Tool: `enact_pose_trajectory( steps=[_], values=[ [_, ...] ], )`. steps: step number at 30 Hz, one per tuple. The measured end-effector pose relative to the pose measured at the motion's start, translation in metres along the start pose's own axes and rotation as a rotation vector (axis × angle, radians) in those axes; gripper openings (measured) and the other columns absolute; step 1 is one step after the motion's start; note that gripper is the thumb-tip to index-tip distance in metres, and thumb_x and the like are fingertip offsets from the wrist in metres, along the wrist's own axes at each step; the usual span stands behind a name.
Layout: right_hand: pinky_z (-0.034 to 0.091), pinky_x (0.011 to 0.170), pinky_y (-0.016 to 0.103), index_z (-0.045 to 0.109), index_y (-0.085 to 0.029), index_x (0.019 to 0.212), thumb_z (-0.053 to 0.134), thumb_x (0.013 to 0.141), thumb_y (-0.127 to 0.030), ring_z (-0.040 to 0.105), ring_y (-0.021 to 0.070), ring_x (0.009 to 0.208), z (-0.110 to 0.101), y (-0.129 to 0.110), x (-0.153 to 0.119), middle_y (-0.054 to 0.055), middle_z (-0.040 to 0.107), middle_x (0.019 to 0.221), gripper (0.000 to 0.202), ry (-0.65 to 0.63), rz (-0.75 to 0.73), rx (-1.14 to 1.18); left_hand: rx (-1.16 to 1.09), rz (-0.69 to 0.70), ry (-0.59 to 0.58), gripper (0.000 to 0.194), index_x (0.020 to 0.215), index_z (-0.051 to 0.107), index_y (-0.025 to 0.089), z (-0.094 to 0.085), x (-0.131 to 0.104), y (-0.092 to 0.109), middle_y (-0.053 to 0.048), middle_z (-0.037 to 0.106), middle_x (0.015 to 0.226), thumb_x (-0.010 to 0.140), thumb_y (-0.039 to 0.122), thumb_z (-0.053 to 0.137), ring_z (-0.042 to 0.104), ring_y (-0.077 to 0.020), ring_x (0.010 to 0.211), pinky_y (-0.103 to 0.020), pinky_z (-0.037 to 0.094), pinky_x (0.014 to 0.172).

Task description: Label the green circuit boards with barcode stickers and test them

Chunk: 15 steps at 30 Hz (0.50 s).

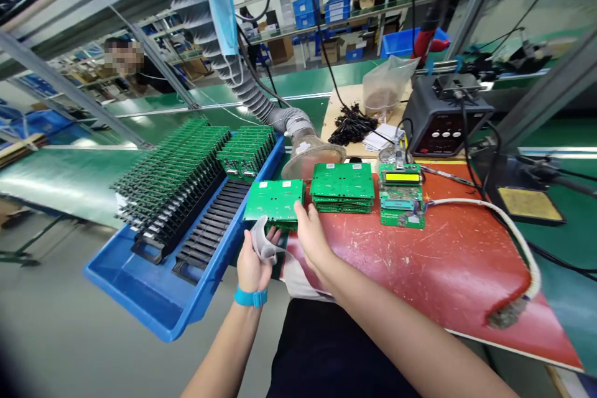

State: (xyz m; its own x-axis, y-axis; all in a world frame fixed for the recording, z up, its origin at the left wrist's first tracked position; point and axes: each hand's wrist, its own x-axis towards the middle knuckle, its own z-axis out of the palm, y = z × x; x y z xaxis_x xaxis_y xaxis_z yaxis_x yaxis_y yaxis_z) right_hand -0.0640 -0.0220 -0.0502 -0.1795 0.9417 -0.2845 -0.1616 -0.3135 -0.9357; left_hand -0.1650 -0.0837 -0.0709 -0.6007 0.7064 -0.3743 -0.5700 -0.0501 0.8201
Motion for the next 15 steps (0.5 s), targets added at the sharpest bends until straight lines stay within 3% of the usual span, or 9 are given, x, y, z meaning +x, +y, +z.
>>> enact_pose_trajectory(
  steps=[3, 7, 8, 9, 11, 12, 15],
  values=[
    [0.040, 0.102, 0.043, 0.055, -0.024, 0.121, 0.050, 0.082, -0.055, 0.048, 0.0245, 0.125, -0.038, 0.002, -0.032, 0.009, 0.053, 0.134, 0.050, -0.067, 0.014, -0.005, 0.038, 0.015, -0.010, 0.038, 0.109, 0.064, 0.021, 0.005, -0.003, 0.001, -0.009, 0.066, 0.117, 0.090, 0.046, 0.043, 0.066, -0.0224, 0.100, -0.036, 0.052, 0.088],
    [0.048, 0.091, 0.043, 0.066, -0.021, 0.098, 0.063, 0.075, -0.052, 0.065, 0.0238, 0.099, -0.110, 0.004, -0.088, 0.008, 0.070, 0.102, 0.039, -0.069, 0.027, -0.027, 0.182, -0.017, -0.059, 0.037, 0.112, 0.062, 0.026, 0.006, -0.022, 0.003, -0.004, 0.068, 0.109, 0.089, 0.050, 0.044, 0.063, -0.0232, 0.104, -0.036, 0.053, 0.086],
    [0.050, 0.087, 0.043, 0.067, -0.020, 0.093, 0.065, 0.074, -0.051, 0.067, 0.0232, 0.092, -0.130, 0.004, -0.102, 0.008, 0.071, 0.095, 0.036, -0.051, 0.027, -0.028, 0.263, -0.014, -0.072, 0.034, 0.113, 0.061, 0.026, 0.008, -0.027, 0.001, -0.004, 0.067, 0.109, 0.088, 0.046, 0.049, 0.061, -0.0242, 0.105, -0.037, 0.052, 0.086],
    [0.051, 0.084, 0.043, 0.067, -0.019, 0.090, 0.065, 0.074, -0.050, 0.068, 0.0224, 0.087, -0.150, 0.005, -0.116, 0.007, 0.071, 0.090, 0.035, -0.025, 0.020, -0.030, 0.488, 0.055, -0.093, 0.032, 0.115, 0.058, 0.027, 0.011, -0.032, -0.001, -0.003, 0.065, 0.110, 0.089, 0.043, 0.051, 0.061, -0.0232, 0.102, -0.037, 0.054, 0.082],
    [0.052, 0.081, 0.041, 0.067, -0.019, 0.090, 0.064, 0.076, -0.048, 0.068, 0.0207, 0.083, -0.191, 0.003, -0.144, 0.006, 0.071, 0.087, 0.032, 0.058, -0.008, -0.045, 0.614, 0.042, -0.192, 0.031, 0.116, 0.056, 0.021, 0.020, -0.043, -0.010, -0.005, 0.059, 0.117, 0.087, 0.034, 0.058, 0.059, -0.0229, 0.102, -0.040, 0.052, 0.082],
    [0.052, 0.082, 0.040, 0.066, -0.019, 0.091, 0.062, 0.078, -0.047, 0.067, 0.0199, 0.083, -0.211, 0.002, -0.158, 0.007, 0.071, 0.088, 0.031, 0.120, -0.029, -0.066, 0.666, 0.036, -0.243, 0.029, 0.114, 0.056, 0.023, 0.025, -0.048, -0.015, -0.005, 0.058, 0.118, 0.087, 0.033, 0.058, 0.059, -0.0226, 0.102, -0.039, 0.052, 0.081],
    [0.052, 0.079, 0.038, 0.067, -0.019, 0.091, 0.058, 0.081, -0.047, 0.067, 0.0191, 0.079, -0.272, -0.009, -0.205, 0.007, 0.071, 0.089, 0.030, 0.406, -0.085, -0.216, 0.746, 0.006, -0.365, 0.029, 0.114, 0.056, 0.025, 0.036, -0.067, -0.032, -0.005, 0.058, 0.118, 0.086, 0.032, 0.060, 0.058, -0.0236, 0.104, -0.039, 0.053, 0.079]
  ],
)
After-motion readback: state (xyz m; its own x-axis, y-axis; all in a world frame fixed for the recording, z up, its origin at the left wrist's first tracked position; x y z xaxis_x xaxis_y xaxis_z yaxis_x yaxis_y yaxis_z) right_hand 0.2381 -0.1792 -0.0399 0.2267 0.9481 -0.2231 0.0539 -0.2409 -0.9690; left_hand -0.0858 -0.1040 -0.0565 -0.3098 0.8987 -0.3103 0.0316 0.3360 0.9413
